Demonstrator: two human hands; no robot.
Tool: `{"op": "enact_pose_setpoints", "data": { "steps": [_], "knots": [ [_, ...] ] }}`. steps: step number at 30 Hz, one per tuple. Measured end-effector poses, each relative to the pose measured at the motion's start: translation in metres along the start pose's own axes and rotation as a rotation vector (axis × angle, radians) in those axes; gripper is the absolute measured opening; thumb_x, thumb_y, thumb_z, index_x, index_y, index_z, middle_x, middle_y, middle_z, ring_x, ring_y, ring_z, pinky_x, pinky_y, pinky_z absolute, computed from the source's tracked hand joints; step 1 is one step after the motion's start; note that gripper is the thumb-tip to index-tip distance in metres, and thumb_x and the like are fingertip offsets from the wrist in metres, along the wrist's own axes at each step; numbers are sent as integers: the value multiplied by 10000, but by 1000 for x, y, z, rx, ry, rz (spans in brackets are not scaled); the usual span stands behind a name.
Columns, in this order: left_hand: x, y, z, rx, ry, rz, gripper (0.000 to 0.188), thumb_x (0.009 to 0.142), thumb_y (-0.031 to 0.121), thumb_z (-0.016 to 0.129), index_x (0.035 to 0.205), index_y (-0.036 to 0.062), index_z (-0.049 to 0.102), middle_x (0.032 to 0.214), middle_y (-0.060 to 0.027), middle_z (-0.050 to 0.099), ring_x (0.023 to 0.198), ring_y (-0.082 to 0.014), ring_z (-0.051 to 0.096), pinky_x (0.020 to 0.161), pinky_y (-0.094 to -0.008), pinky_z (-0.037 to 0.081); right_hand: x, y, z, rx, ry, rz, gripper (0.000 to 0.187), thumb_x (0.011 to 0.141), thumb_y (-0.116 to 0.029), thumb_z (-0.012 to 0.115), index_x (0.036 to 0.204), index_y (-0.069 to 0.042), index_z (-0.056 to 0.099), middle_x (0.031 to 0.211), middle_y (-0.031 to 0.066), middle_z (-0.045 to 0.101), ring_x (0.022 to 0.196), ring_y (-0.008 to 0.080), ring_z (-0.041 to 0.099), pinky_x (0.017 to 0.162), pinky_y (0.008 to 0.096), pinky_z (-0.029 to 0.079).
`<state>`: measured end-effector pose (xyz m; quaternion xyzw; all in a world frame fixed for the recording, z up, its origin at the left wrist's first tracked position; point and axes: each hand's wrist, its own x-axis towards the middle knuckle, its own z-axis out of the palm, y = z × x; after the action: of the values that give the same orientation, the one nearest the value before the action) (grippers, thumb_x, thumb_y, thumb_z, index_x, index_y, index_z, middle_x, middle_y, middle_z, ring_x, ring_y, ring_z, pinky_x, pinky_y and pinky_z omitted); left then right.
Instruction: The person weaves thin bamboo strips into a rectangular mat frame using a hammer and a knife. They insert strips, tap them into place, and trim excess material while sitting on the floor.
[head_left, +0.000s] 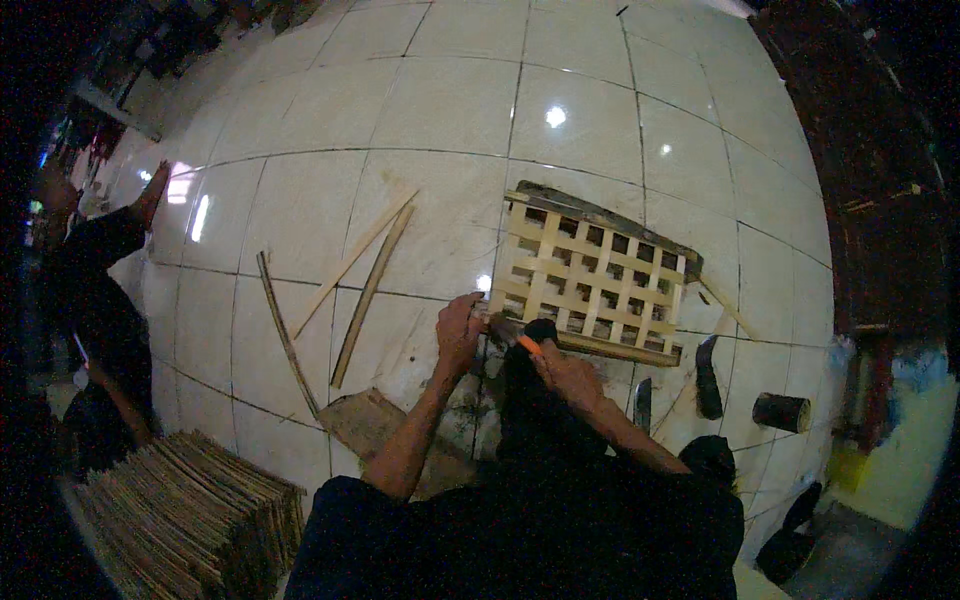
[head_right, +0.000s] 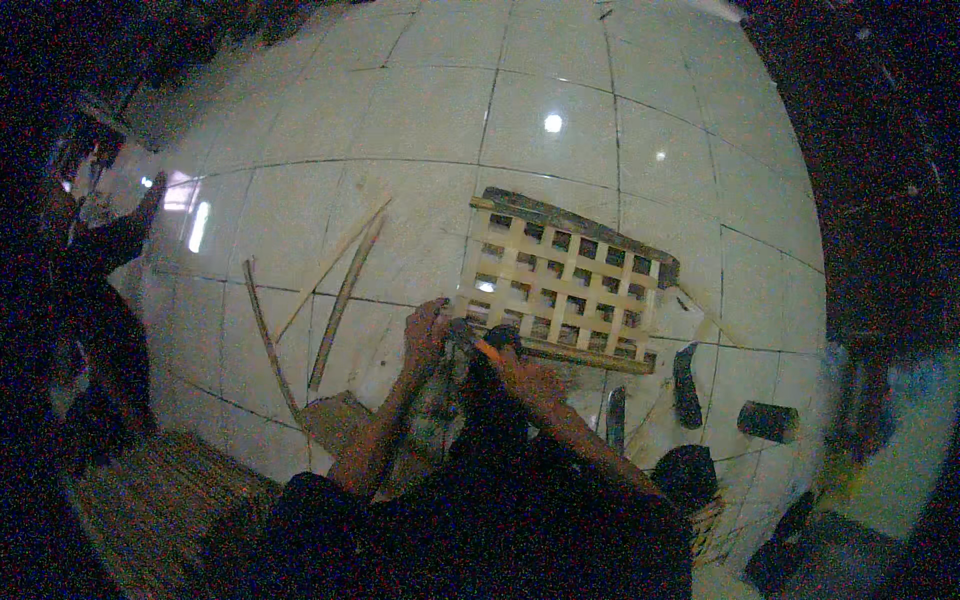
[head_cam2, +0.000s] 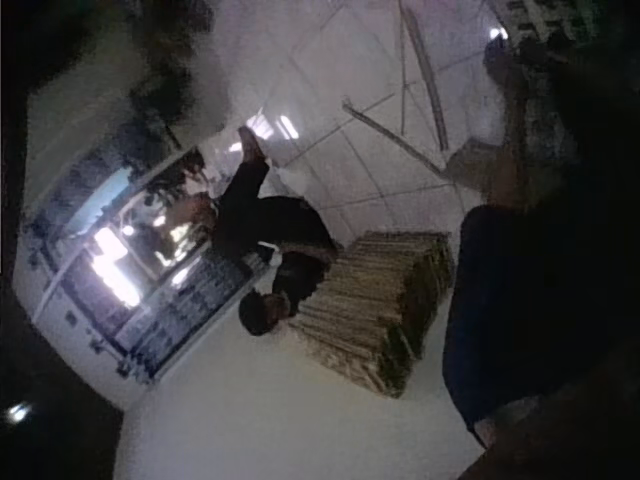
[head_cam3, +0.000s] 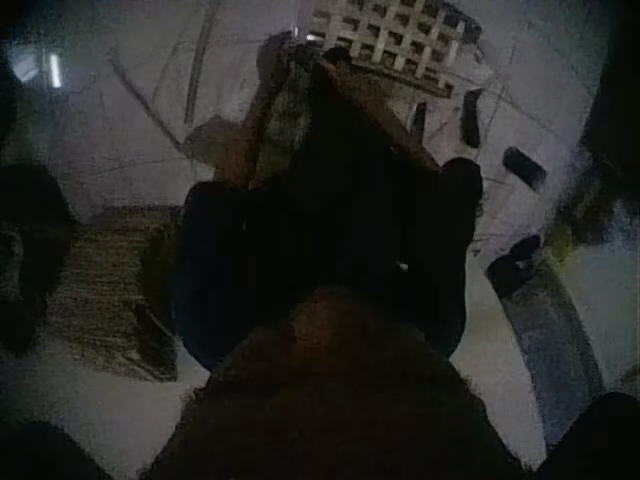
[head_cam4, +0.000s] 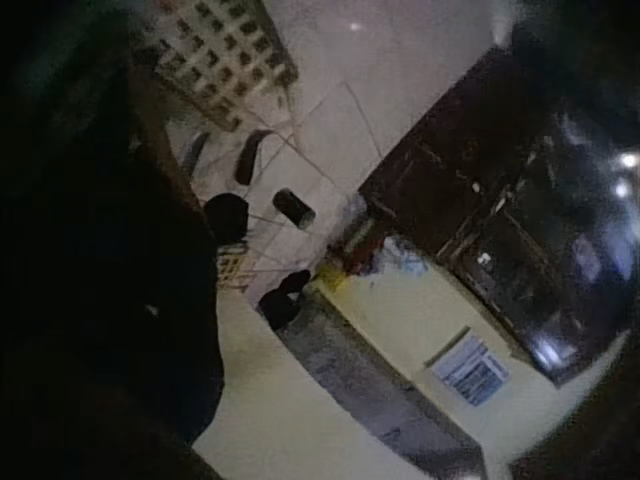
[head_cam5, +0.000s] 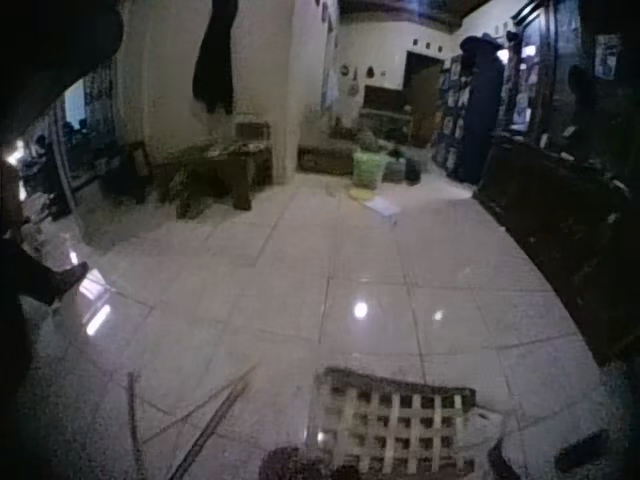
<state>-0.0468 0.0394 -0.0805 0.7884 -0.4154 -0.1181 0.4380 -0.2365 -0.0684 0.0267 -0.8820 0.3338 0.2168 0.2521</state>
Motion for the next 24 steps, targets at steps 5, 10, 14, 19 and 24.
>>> {"op": "enact_pose_setpoints", "data": {
  "steps": [5,10,14,19,24],
  "knots": [
    [4,-9,9,-85,-106,-90,351,877,144,547,1206,23,555,1160,-198,589,1062,-361,542,949,-439,385,-28,-8,-17,411,240,-213,286,976,-394,446,1064,-125,490,723,131,597,546,363,592,465,458,472],
    [0,-31,14,-145,-29,-23,371,887,194,573,1204,2,552,1125,-188,595,1042,-361,544,933,-449,401,-41,8,-36,141,443,-229,357,979,-432,437,1029,-94,538,705,148,609,645,346,623,571,435,494],
    [12,28,0,146,69,244,356,878,161,607,1192,2,557,1095,-180,596,1036,-342,534,917,-445,412,-103,43,-31,565,756,-118,372,981,-414,431,1116,-86,546,824,167,636,779,356,643,663,427,506],
    [38,135,29,53,-343,545,371,821,144,689,1167,69,581,1092,-135,601,1040,-324,541,933,-438,398,-182,101,78,516,808,428,288,936,-306,537,1099,-69,558,901,200,627,849,399,619,718,445,493],
    [35,164,68,324,-468,804,373,811,197,657,1169,128,579,1130,-84,589,1045,-295,534,908,-407,396,-190,130,102,422,825,712,254,903,-232,585,1087,-57,568,895,206,624,843,409,613,707,463,482]
  ]
}}
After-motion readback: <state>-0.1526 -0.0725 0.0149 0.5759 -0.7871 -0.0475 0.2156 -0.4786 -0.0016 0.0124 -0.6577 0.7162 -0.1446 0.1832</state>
